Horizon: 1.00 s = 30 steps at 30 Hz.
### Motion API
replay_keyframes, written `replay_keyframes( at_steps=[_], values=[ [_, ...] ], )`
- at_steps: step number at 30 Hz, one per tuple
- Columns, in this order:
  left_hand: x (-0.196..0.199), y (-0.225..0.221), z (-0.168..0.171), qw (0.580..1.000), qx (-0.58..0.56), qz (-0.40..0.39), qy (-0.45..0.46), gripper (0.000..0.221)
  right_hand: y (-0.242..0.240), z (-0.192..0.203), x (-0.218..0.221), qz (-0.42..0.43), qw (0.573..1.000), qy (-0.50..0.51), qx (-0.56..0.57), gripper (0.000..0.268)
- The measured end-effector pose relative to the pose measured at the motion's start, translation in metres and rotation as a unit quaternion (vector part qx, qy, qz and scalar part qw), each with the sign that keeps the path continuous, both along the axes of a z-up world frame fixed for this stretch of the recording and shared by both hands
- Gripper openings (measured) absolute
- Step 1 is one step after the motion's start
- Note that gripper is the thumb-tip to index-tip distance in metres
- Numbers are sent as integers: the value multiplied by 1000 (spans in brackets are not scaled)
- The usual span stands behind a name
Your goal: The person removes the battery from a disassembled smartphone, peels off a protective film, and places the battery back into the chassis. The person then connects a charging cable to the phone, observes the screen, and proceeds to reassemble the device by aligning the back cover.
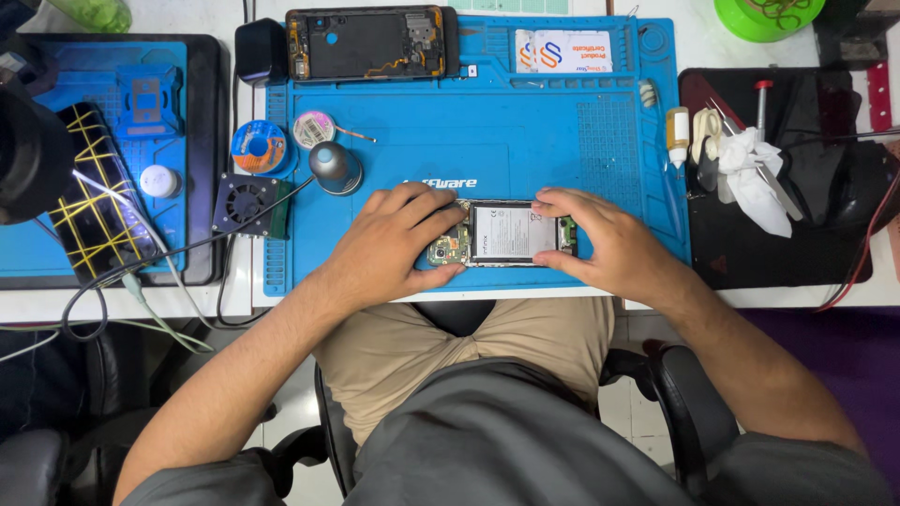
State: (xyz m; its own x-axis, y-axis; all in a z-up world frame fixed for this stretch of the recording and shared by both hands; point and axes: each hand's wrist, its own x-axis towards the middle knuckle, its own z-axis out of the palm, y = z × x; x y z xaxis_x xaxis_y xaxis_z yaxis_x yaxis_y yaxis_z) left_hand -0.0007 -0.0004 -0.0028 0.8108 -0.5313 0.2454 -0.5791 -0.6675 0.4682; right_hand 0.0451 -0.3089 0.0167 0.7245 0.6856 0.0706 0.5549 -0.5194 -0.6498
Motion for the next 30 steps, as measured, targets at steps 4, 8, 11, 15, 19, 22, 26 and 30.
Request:
replay_keyframes(
  at_steps=[4, 8, 11, 15, 19, 22, 26, 30],
  values=[
    [0, 0, 3, 1000, -20, -8, -3, 68, 2, 10, 1, 39, 997, -66, -20, 58],
    [-1, 0, 4, 999, -28, 23, 37, 70, 15, 17, 4, 114, 985, -127, -30, 60],
    [-1, 0, 5, 999, -36, 21, 28, 71, 34, 16, 5, 159, 971, -171, -55, 62],
    [-1, 1, 4, 999, -49, 11, 19, 70, 43, 16, 11, 168, 969, -168, -67, 65],
    [-2, 4, 2, 998, -58, 9, 29, 64, 49, 8, 16, 160, 970, -173, -66, 60],
    [-2, 5, 1, 998, -60, -2, 10, 57, 48, 2, 16, 149, 971, -176, -60, 57],
    [-2, 5, -2, 999, -41, -7, -4, 58, 46, -2, 17, 139, 975, -163, -55, 62],
    [-1, 5, -2, 999, -36, -8, -11, 59, 47, -3, 18, 135, 978, -152, -55, 67]
  ],
)
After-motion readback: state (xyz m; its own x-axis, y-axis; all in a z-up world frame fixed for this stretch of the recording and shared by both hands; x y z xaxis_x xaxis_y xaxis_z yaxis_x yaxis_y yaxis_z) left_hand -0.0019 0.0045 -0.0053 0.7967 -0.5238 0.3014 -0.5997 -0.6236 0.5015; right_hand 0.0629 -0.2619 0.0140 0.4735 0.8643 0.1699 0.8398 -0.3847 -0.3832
